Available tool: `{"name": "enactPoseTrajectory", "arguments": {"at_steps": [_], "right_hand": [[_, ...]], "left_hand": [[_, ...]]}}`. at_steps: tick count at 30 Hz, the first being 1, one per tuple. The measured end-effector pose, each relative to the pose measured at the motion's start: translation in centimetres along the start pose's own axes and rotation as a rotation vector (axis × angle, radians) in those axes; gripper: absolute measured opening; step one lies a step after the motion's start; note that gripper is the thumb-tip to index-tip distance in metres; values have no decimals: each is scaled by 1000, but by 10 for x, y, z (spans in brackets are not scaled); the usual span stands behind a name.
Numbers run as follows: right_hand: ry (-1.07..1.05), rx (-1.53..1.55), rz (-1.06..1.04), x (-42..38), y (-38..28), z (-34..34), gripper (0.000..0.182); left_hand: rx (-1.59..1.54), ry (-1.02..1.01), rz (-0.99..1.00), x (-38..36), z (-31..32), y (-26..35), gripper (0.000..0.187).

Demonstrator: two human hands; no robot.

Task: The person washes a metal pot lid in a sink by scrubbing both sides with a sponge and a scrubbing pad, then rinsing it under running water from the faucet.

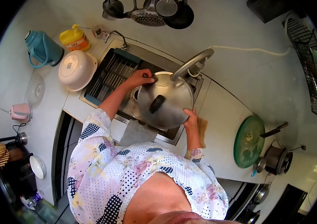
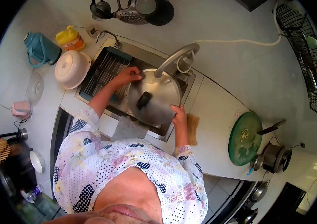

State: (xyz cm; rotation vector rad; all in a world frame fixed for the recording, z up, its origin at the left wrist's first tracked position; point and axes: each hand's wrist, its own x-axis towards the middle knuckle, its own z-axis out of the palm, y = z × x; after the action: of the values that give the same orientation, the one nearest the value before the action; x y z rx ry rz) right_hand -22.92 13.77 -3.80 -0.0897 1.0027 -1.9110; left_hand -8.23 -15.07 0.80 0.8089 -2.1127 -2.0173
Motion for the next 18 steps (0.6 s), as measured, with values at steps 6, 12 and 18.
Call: {"name": "enactPoseTrajectory", "arguments": {"at_steps": [6,12,18], "right_hand": [[-46,1,-64,4,7,-15,54],[-70,-12,-4,2,7,-15,53],[-36,21,-26,-6,13,-12,50]], "left_hand": [[130,5,144,5,-11,-35,22],[82,211,245,12,13,-37,24],[63,57,123,4,22,-37,20]]}}
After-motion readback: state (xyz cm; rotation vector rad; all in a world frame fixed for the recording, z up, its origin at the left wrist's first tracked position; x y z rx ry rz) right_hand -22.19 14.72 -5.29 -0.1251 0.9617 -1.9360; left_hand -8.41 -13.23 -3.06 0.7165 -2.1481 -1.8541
